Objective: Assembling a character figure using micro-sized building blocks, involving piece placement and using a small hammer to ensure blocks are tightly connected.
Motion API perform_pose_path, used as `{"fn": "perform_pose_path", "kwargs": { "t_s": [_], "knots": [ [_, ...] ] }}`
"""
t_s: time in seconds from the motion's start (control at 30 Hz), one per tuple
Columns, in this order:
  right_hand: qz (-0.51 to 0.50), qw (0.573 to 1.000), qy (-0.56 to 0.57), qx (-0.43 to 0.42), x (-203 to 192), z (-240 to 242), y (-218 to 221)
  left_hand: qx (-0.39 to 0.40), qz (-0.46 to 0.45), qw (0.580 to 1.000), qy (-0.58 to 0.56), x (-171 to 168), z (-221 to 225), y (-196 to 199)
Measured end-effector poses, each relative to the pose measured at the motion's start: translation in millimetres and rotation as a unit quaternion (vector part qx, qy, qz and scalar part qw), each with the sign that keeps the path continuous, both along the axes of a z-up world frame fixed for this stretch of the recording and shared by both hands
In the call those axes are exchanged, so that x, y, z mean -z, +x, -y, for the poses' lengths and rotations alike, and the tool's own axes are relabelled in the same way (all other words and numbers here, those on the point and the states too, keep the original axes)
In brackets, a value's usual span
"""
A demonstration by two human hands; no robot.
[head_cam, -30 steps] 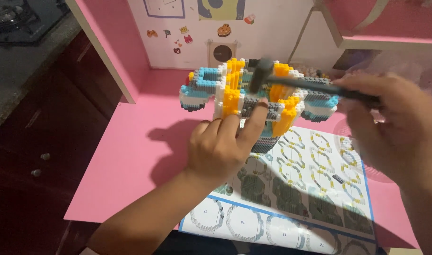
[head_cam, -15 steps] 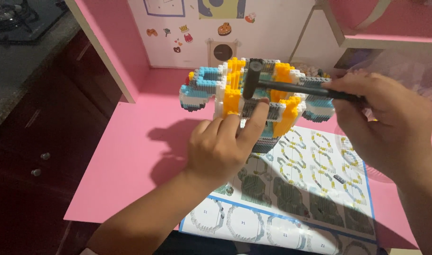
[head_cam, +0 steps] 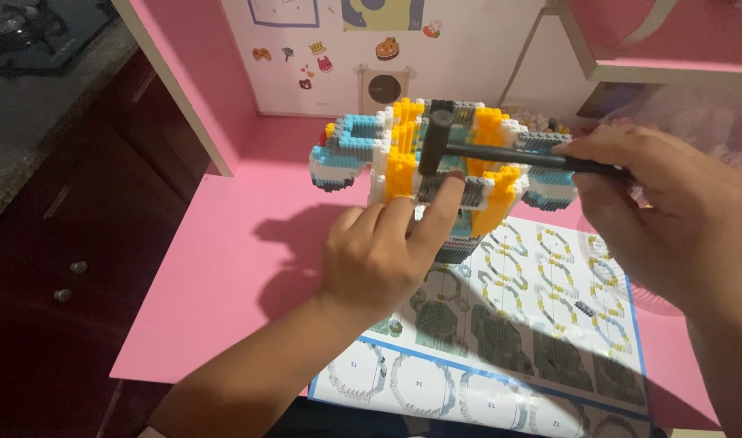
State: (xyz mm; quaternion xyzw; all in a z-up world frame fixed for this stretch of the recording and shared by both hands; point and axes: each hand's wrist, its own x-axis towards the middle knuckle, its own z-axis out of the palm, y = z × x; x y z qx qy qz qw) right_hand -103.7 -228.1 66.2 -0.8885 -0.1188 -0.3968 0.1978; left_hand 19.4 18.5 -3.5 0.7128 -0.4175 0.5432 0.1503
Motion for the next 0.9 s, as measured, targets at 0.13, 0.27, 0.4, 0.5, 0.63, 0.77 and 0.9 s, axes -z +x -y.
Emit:
{"fn": "perform_pose_path", "kwargs": {
  "t_s": [0.13,0.27,0.4,0.5,0.63,0.77,0.9],
  "knots": [
    [-0.011,0.997,0.069,0.019,4.9,6.4,-3.5,0.035,0.067,0.996,-0.050,5.9,1.7,15.3],
    [0.001,0.997,0.066,0.042,12.1,13.6,-6.7,-0.009,0.020,0.997,-0.077,-19.0,-9.2,27.8],
    [-0.025,0.989,0.142,0.019,7.4,-1.6,-7.6,0.042,-0.069,0.995,-0.052,-25.3,-13.0,29.3],
    [-0.033,0.987,0.158,0.017,2.3,-13.0,-9.5,0.071,-0.056,0.994,-0.064,-25.9,-13.6,30.7],
    [-0.022,0.987,0.161,-0.006,9.0,-6.6,-4.0,0.065,-0.037,0.995,-0.067,-25.9,-13.3,30.2],
    [-0.021,1.000,0.017,0.007,7.3,-5.8,0.2,0.063,-0.036,0.995,-0.069,-26.8,-13.0,29.4],
    [0.000,0.999,0.039,-0.002,7.0,-6.5,-1.9,0.071,-0.051,0.994,-0.067,-25.7,-12.9,28.8]
  ]
}}
